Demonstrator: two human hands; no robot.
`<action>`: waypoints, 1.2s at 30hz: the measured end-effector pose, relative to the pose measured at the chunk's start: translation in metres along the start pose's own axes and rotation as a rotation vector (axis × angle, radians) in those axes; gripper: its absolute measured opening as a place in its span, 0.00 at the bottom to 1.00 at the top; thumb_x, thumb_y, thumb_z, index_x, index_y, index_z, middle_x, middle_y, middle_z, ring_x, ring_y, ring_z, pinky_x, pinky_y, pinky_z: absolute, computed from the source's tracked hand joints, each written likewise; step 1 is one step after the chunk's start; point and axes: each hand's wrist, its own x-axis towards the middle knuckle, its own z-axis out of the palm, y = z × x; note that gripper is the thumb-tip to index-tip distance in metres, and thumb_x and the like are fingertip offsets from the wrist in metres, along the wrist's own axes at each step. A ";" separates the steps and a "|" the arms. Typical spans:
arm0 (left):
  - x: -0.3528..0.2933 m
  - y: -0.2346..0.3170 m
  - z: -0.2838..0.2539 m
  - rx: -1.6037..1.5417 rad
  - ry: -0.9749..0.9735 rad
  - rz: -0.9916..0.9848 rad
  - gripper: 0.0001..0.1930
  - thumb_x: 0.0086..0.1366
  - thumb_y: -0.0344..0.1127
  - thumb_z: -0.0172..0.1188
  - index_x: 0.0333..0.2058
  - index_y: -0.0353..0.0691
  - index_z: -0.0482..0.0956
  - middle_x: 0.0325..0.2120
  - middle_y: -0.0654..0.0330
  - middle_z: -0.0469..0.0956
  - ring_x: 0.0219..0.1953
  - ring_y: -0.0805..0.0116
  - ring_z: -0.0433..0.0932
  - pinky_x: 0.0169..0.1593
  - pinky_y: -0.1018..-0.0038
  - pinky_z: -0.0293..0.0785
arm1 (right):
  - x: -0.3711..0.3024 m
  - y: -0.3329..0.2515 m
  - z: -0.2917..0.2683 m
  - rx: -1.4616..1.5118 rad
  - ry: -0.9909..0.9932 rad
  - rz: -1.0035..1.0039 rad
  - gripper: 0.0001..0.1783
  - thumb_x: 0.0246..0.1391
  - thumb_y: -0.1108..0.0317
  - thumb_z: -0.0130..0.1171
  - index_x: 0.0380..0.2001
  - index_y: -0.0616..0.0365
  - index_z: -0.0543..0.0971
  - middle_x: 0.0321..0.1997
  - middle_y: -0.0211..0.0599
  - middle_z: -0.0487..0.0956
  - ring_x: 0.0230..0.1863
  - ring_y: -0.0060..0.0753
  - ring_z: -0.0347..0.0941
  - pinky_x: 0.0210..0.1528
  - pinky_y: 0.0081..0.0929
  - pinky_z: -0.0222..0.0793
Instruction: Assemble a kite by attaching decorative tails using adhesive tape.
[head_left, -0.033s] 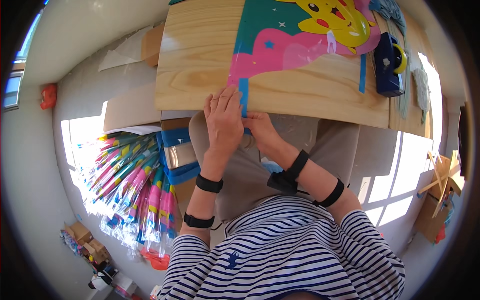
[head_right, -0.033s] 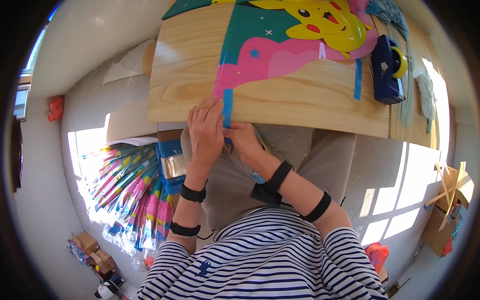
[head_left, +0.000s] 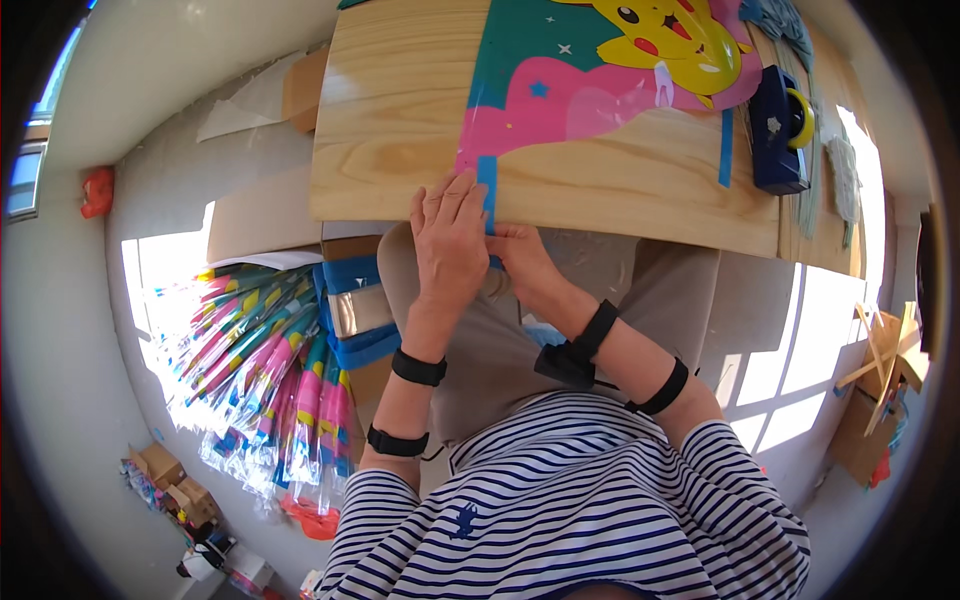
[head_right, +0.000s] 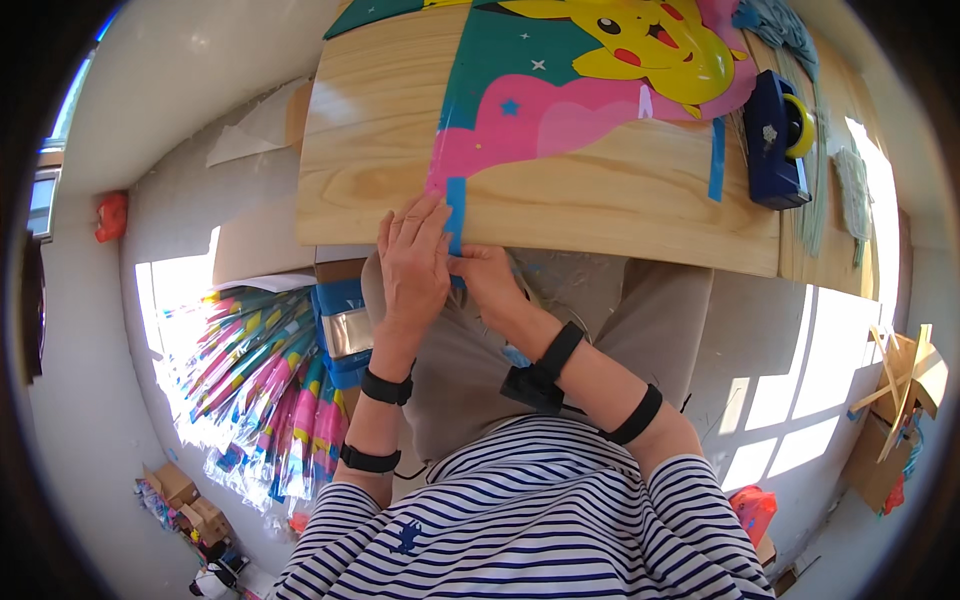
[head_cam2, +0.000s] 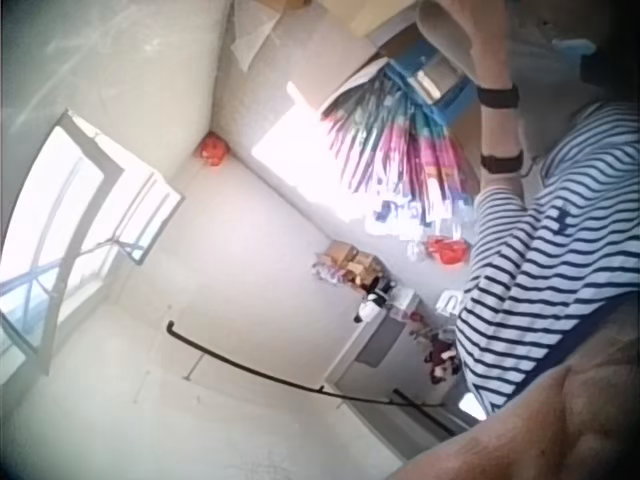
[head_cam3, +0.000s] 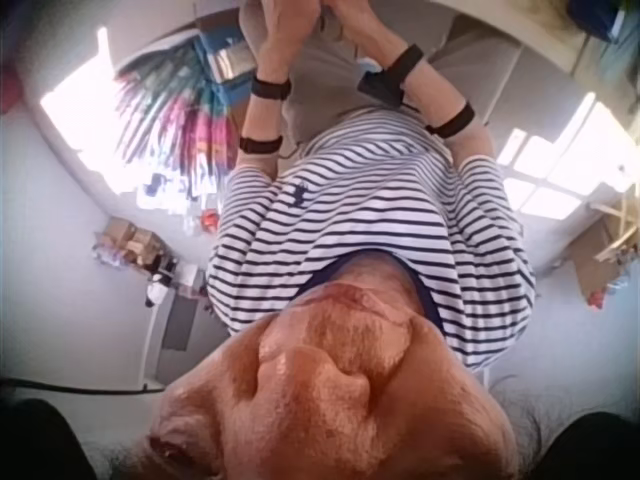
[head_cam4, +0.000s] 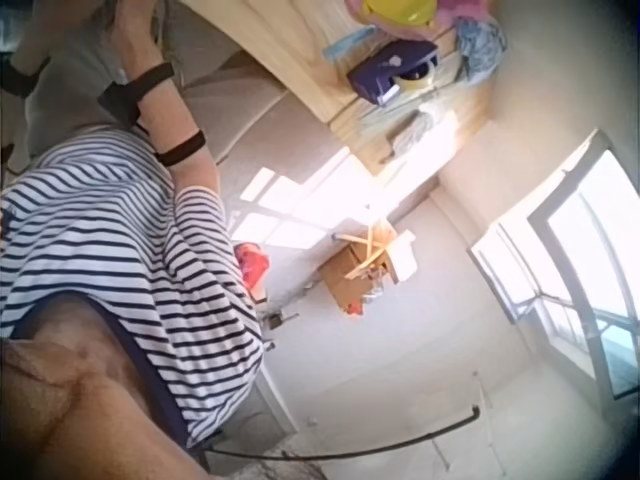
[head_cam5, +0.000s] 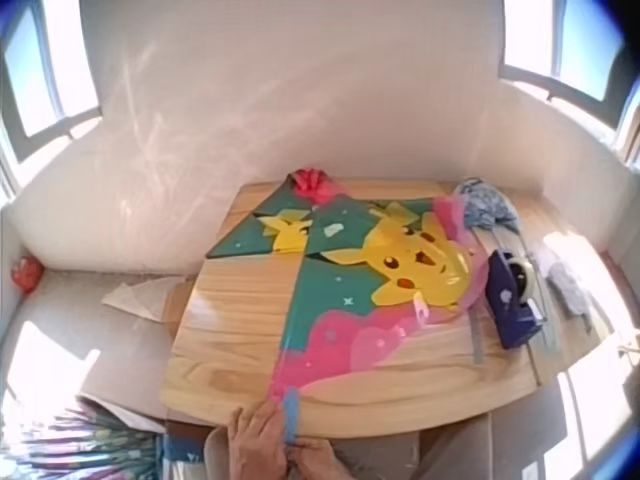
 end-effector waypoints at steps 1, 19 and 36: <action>-0.002 -0.001 0.003 0.012 -0.025 0.027 0.15 0.64 0.28 0.56 0.50 0.38 0.79 0.55 0.56 0.76 0.61 0.55 0.70 0.68 0.52 0.54 | 0.003 0.002 -0.003 -0.015 -0.011 0.004 0.07 0.58 0.74 0.58 0.36 0.63 0.84 0.35 0.31 0.82 0.37 0.20 0.75 0.41 0.20 0.68; -0.002 -0.006 0.012 0.036 -0.119 0.029 0.19 0.68 0.34 0.56 0.55 0.36 0.76 0.61 0.55 0.72 0.67 0.56 0.64 0.71 0.47 0.45 | 0.002 0.003 0.005 -0.035 0.060 -0.004 0.10 0.61 0.74 0.53 0.37 0.64 0.84 0.37 0.31 0.83 0.39 0.22 0.75 0.44 0.23 0.69; -0.002 -0.007 0.015 0.046 -0.137 0.014 0.19 0.67 0.34 0.56 0.55 0.36 0.76 0.61 0.55 0.71 0.67 0.57 0.64 0.71 0.48 0.45 | 0.005 0.009 0.003 -0.008 0.061 -0.006 0.11 0.63 0.73 0.53 0.39 0.61 0.85 0.37 0.30 0.84 0.38 0.20 0.74 0.40 0.22 0.67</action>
